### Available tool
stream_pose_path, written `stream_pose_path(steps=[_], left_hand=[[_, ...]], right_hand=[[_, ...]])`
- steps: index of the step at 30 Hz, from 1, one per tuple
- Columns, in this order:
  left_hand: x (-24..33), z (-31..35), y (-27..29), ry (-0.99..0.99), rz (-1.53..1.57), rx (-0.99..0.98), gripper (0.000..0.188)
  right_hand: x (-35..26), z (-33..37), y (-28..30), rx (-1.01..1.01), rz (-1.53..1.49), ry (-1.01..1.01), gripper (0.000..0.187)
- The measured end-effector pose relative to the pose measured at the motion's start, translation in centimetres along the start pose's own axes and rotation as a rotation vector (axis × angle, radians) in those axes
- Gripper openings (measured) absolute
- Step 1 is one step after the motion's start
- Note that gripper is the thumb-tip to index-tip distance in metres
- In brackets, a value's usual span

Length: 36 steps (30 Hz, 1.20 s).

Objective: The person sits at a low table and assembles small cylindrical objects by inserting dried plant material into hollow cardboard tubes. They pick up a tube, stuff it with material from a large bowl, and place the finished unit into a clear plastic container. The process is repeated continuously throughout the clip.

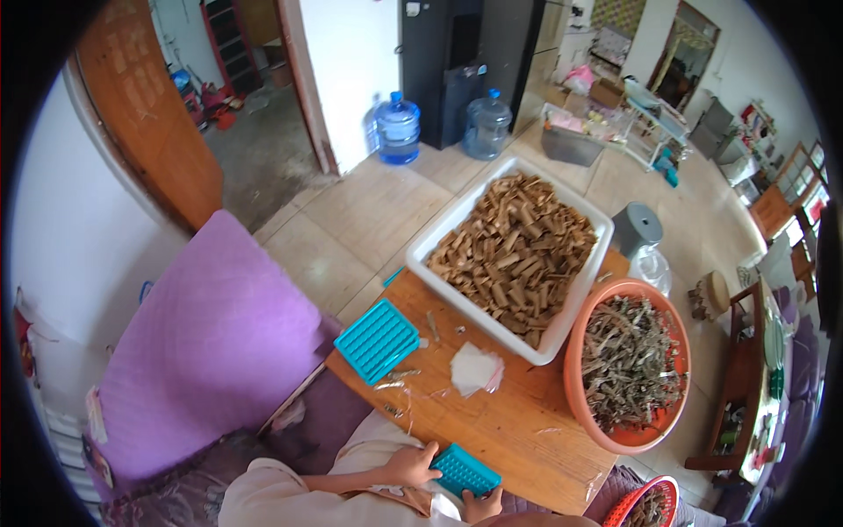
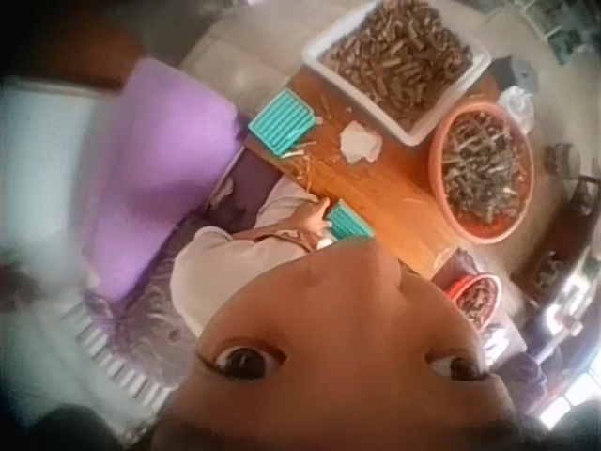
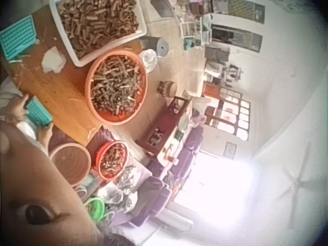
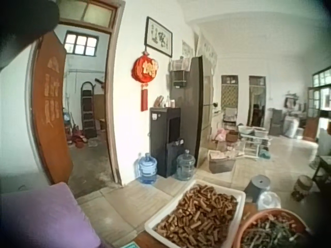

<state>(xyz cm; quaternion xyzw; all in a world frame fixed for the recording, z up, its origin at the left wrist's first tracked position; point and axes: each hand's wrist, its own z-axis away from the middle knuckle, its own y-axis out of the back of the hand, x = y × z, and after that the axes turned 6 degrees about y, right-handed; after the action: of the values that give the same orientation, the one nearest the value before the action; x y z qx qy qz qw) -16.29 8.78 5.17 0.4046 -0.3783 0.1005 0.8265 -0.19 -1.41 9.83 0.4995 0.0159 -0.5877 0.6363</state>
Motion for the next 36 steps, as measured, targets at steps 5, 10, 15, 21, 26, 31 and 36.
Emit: stream_pose_path(steps=[5,10,15,21,26,31,36], left_hand=[[0.1,-0.8,0.0,-0.025,-0.12,-0.04,0.055],[-0.3,-1.4,0.3,-0.016,-0.081,-0.103,0.057],[-1.5,-1.8,-0.7,0.019,-0.103,-0.136,0.063],[-4.4,-2.4,-3.6,-0.11,-0.124,-0.044,0.071],[-2.8,-2.0,-2.1,-0.014,-0.092,-0.111,0.051],[-0.2,-1.2,0.1,0.071,-0.091,-0.129,0.05],[-3.1,-2.2,-1.1,-0.127,-0.15,-0.107,0.053]], right_hand=[[2.5,-0.4,-1.1,0.018,-0.159,0.028,0.063],[0.2,-0.3,-0.6,0.033,0.02,-0.073,0.061],[2.2,-0.5,-1.7,0.03,-0.038,0.137,0.06],[4.8,-2.2,-3.1,0.105,-0.007,0.276,0.064],[5.5,-2.6,-3.7,0.166,0.03,0.318,0.069],[7.7,-3.1,-4.4,0.171,-0.015,0.221,0.075],[6.5,-1.0,-4.2,0.222,0.13,0.452,0.067]])
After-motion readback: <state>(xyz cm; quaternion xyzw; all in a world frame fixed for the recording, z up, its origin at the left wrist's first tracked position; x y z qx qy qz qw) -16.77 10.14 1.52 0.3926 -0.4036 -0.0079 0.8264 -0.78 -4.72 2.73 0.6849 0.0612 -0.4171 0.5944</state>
